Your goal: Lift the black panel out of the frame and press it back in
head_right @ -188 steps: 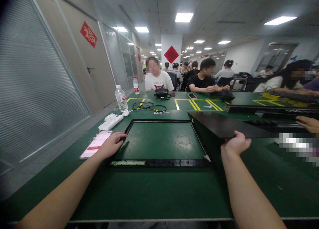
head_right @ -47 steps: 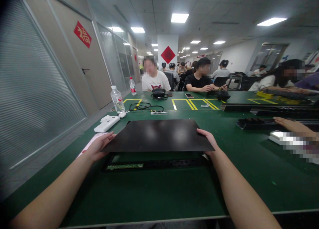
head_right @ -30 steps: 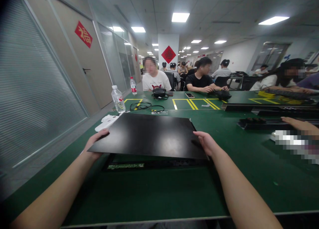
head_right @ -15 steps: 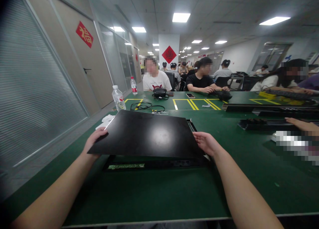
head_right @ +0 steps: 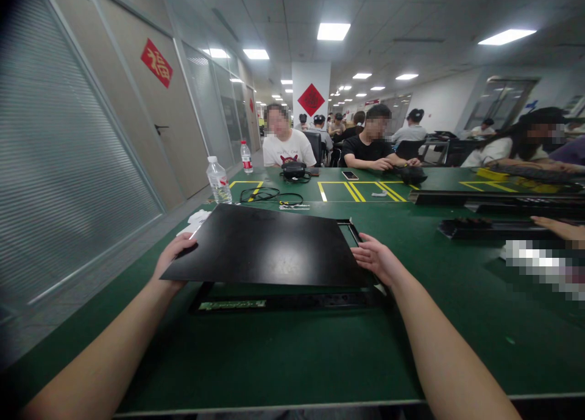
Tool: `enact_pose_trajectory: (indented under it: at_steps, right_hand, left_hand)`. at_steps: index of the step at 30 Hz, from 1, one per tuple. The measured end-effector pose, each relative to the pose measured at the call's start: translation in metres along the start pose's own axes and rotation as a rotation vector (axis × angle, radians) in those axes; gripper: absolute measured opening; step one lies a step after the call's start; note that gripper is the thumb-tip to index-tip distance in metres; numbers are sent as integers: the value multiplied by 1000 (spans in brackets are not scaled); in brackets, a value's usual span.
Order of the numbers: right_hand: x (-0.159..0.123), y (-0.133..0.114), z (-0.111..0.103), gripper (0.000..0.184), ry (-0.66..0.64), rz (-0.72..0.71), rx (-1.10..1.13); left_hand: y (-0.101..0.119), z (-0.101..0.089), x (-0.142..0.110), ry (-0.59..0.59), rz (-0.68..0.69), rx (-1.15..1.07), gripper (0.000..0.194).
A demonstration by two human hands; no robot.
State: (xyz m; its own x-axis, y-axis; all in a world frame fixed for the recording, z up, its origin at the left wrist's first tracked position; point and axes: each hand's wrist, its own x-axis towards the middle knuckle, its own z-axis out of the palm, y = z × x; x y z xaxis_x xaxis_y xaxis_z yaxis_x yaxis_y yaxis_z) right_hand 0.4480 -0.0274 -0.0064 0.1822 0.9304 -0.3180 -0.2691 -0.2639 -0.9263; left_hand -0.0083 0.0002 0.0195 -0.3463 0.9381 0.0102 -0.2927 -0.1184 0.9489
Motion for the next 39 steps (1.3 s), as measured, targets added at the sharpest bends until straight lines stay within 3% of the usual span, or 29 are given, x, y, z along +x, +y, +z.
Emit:
enact_pose_trajectory:
  at_steps: [7, 16, 25, 32, 39]
  right_hand:
    - [4, 0, -6, 75, 14, -68, -43]
    - [8, 3, -4, 47, -9, -68, 9]
    - [12, 6, -7, 40, -8, -38, 8]
    - [12, 5, -7, 38, 30, -64, -14]
    - [17, 8, -11, 41, 151, -135, -138]
  left_hand:
    - [-1, -2, 1, 0, 8, 4, 21]
    - [-4, 0, 1, -11, -6, 18, 26]
    - [-7, 2, 1, -3, -12, 54, 25]
    - [-9, 5, -2, -32, -38, 68, 24]
    - [-9, 6, -4, -49, -64, 92, 25]
